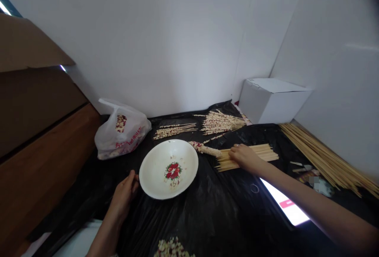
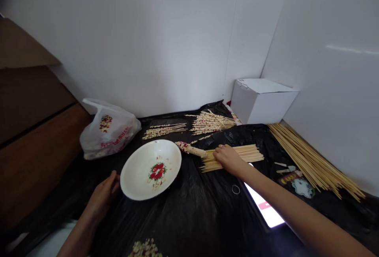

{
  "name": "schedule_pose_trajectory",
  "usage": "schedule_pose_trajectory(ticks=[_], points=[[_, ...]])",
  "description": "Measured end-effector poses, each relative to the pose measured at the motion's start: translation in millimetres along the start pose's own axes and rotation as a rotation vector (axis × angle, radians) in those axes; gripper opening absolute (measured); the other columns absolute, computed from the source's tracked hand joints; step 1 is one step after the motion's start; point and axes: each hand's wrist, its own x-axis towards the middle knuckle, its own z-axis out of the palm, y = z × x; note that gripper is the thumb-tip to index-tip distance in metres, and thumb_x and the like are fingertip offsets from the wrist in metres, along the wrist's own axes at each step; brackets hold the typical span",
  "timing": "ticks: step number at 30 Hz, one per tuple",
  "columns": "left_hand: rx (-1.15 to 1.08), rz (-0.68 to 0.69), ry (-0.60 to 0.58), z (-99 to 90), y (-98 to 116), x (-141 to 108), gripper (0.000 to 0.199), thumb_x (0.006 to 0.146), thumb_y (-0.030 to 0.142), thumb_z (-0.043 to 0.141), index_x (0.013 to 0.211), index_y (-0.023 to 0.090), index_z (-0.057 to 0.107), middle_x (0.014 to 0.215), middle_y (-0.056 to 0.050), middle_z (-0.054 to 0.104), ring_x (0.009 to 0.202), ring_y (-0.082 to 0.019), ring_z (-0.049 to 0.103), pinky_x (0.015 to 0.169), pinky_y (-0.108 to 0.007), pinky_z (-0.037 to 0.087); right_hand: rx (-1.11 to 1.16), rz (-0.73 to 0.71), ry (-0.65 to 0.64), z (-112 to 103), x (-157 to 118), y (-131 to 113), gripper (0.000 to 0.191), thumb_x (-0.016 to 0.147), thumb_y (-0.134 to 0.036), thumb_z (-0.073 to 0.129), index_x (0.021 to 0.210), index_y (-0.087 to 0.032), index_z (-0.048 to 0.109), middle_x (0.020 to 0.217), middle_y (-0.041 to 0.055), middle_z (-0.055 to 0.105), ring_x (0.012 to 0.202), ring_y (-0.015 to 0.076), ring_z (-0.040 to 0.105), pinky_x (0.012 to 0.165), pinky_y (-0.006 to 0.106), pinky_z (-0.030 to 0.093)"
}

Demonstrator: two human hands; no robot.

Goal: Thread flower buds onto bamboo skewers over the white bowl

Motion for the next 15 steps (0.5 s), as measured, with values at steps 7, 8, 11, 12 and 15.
schedule_pose_trajectory(ticks=[7, 8, 11, 12, 15], points=[[-0.138, -0.010, -0.009, -5.9, 4, 0, 0.047, 0.071, 0.061, 0.065, 0.072, 0.014, 0.059, 0.042, 0.010, 0.030, 0.035, -0.003, 0.021, 0.036, -0.016, 0.013, 0.029, 0.001, 0.076, -9, -6, 5, 0.015, 0.086, -0.007, 0.059, 0.074, -0.013, 0.066, 0.077, 0.0069, 0.069, 0.080, 0.0206, 0.064, 0.071, 0.032, 0.048], [-0.174, 0.011, 0.008, -7.5, 7, -1, 0.045, 0.072, 0.058, 0.066, 0.072, 0.014, 0.060, 0.043, 0.010, 0.031, 0.035, -0.003, 0.021, 0.036, -0.016, 0.013, 0.050, 0.004, 0.102, -12, -8, 5, 0.016, 0.084, -0.004, 0.058, 0.074, -0.013, 0.066, 0.077, 0.0085, 0.069, 0.079, 0.0218, 0.064, 0.070, 0.031, 0.046], [-0.332, 0.073, 0.063, -10.3, 27, -6, 0.033, 0.082, 0.044, 0.062, 0.072, 0.013, 0.059, 0.044, 0.010, 0.033, 0.034, -0.002, 0.022, 0.034, -0.014, 0.014, 0.145, 0.012, 0.191, -25, -11, 1, 0.019, 0.084, -0.003, 0.053, 0.074, -0.016, 0.063, 0.076, 0.0082, 0.068, 0.076, 0.0220, 0.063, 0.069, 0.032, 0.044], [-0.393, 0.074, 0.062, -9.6, 35, -9, 0.030, 0.087, 0.039, 0.058, 0.071, 0.013, 0.058, 0.044, 0.009, 0.033, 0.033, -0.001, 0.022, 0.033, -0.013, 0.015, 0.185, 0.025, 0.230, -32, -10, -2, 0.019, 0.087, -0.005, 0.050, 0.076, -0.017, 0.061, 0.075, 0.0076, 0.067, 0.075, 0.0218, 0.062, 0.069, 0.032, 0.043], [-0.614, -0.001, -0.065, 0.7, 61, -15, 0.029, 0.095, 0.026, 0.046, 0.070, 0.013, 0.056, 0.045, 0.009, 0.033, 0.032, -0.001, 0.023, 0.031, -0.013, 0.015, 0.345, 0.081, 0.361, -67, -6, -27, 0.020, 0.099, -0.018, 0.037, 0.087, -0.018, 0.053, 0.072, 0.0042, 0.062, 0.066, 0.0177, 0.059, 0.062, 0.029, 0.044]])
